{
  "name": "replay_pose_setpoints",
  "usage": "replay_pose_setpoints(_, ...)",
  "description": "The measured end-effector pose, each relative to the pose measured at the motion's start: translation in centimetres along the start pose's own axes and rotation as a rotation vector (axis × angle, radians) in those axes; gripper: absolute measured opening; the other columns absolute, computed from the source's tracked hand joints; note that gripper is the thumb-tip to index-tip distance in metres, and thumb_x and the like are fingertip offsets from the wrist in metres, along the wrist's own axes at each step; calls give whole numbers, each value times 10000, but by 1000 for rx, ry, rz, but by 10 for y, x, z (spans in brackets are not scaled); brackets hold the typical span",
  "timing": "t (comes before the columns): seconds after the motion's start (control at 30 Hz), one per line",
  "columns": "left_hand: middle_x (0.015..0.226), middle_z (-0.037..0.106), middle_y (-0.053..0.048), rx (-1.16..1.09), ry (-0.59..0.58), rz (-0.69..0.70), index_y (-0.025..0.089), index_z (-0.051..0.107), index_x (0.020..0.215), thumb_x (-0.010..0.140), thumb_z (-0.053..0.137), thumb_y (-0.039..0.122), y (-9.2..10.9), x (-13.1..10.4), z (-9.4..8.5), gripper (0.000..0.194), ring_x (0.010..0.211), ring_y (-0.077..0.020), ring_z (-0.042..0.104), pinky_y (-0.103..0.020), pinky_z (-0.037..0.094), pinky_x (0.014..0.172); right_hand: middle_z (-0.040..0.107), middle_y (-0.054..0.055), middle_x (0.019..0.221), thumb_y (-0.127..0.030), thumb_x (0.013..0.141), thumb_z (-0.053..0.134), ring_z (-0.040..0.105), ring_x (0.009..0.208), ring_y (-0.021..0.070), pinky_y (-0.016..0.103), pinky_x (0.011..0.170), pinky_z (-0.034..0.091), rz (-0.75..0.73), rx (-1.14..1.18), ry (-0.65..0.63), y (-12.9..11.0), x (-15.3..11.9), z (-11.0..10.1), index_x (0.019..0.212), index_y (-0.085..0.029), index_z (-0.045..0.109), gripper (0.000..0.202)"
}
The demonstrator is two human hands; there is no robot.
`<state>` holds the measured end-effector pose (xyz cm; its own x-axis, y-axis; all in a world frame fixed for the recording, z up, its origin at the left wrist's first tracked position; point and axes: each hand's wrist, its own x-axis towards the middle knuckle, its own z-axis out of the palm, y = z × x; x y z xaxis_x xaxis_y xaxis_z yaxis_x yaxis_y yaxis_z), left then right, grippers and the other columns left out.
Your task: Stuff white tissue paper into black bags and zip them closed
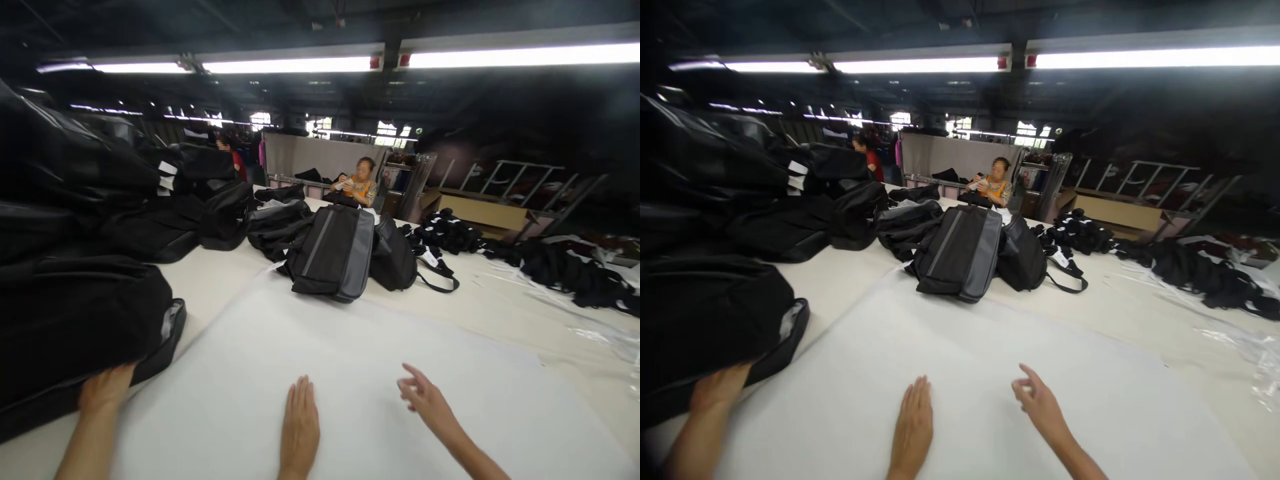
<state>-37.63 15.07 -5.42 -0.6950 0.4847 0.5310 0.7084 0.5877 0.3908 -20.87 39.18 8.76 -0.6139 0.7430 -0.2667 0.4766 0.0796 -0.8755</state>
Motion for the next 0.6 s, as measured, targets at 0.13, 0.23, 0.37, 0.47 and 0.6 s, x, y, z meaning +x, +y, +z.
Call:
replay_pose_setpoints(0.13, 1375, 571, -154, 41, 2, 26, 182, 577, 1262, 835, 387, 20, 13, -9, 8, 496, 1321, -283, 506, -534, 468, 1094, 524, 212, 1365, -588, 714, 723, 568, 1170, 300, 384, 916, 530, 31, 71, 69, -87, 120, 35, 1436, -110, 383, 930)
replay_pose_setpoints(0.23, 1366, 579, -155, 50, 15, 30, 184, 590, 1252, 822, 398, 9, 9, -4, 10, 502, 1313, -286, 514, -532, 483, 1082, 561, 227, 1316, -568, 787, 707, 582, 1141, 285, 391, 888, 535, 124, 147, 12, -139, 190, 65, 1272, -96, 535, 698)
replay_pose_setpoints(0.37, 1397, 556, -144, 54, -4, 2, 187, 594, 1255, 820, 413, 21, 8, -6, 12, 499, 1345, -289, 476, -537, 470, 1098, 668, 203, 1131, -396, 750, 807, 650, 976, 262, 404, 854, 547, 161, 162, -12, -163, 238, 95, 1078, -78, 613, 497)
replay_pose_setpoints(0.47, 1393, 562, -135, 42, -33, -44, 202, 610, 1238, 830, 419, 55, 21, -5, 12, 474, 1348, -286, 473, -533, 463, 1109, 669, 178, 1167, -295, 780, 781, 642, 1027, 251, 368, 902, 534, 114, 197, 38, -164, 230, 103, 1098, -90, 618, 412)
replay_pose_setpoints(0.6, 1293, 642, -93, 33, -25, -55, 292, 633, 1230, 788, 488, 119, 27, 14, -18, 496, 1238, -292, 580, -512, 555, 1012, 699, 162, 1127, -304, 735, 782, 655, 1046, 302, 393, 914, 551, 29, 344, -42, -148, 146, 79, 1071, -93, 671, 412)
